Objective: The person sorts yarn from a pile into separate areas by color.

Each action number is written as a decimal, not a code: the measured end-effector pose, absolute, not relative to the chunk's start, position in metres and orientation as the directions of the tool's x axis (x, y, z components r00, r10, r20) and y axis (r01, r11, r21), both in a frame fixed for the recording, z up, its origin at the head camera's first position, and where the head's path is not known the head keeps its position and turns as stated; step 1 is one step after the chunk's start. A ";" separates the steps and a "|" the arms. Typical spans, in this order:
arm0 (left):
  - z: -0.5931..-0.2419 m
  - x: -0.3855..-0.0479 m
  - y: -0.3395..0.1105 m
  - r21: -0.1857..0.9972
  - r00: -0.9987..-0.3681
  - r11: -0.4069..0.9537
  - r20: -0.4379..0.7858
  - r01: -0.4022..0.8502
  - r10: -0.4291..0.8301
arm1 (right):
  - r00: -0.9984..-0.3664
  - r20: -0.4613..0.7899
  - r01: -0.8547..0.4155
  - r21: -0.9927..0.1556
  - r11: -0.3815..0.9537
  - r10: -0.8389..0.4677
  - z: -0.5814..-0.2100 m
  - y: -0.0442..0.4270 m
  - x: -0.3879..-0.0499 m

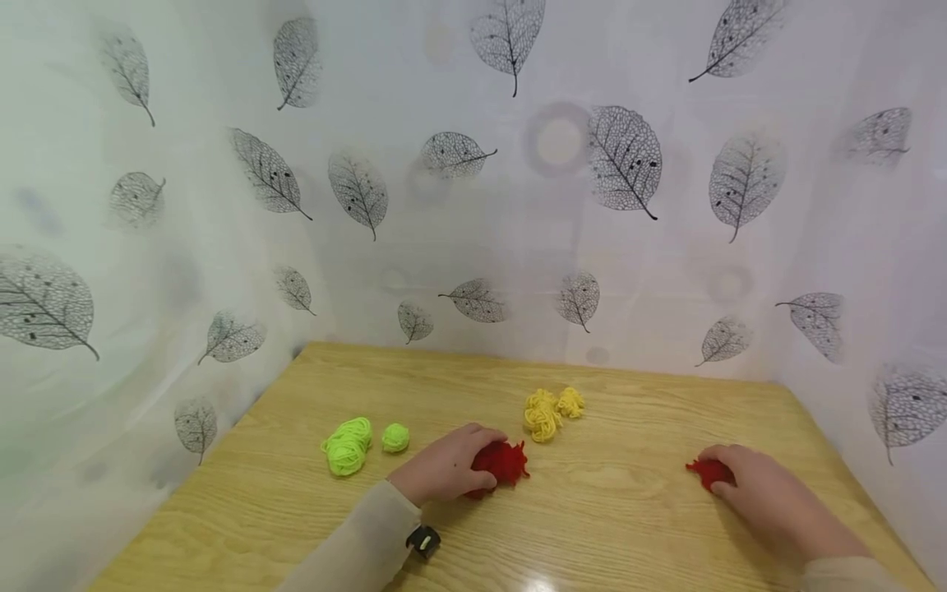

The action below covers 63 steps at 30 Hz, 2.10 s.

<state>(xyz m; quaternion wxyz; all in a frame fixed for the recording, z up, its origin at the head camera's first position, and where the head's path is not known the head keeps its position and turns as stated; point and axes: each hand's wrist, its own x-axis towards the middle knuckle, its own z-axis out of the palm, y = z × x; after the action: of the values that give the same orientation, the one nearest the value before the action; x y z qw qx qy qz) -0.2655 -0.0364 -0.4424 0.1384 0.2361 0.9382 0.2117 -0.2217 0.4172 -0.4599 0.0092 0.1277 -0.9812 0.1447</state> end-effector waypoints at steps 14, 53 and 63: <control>-0.443 -0.265 -0.035 0.478 -0.870 0.804 -0.149 0.353 0.470 | -0.973 0.075 -0.231 -0.296 0.927 -0.218 -0.455 0.418 -0.215; -0.440 -0.253 0.175 0.363 -0.769 0.722 -0.020 0.590 0.638 | -0.971 0.142 -0.232 -0.343 0.910 -0.194 -0.447 0.425 -0.188; -0.443 -0.257 0.204 0.263 -0.721 0.696 -0.001 0.668 0.693 | -0.975 0.124 -0.217 -0.356 0.909 -0.184 -0.449 0.427 -0.189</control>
<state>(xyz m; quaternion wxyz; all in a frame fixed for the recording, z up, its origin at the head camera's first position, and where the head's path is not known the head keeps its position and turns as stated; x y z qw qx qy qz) -0.2574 0.2042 -0.4428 0.0501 0.3699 0.9195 0.1230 -0.1890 0.4265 -0.4491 0.0438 0.1027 -0.9760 0.1870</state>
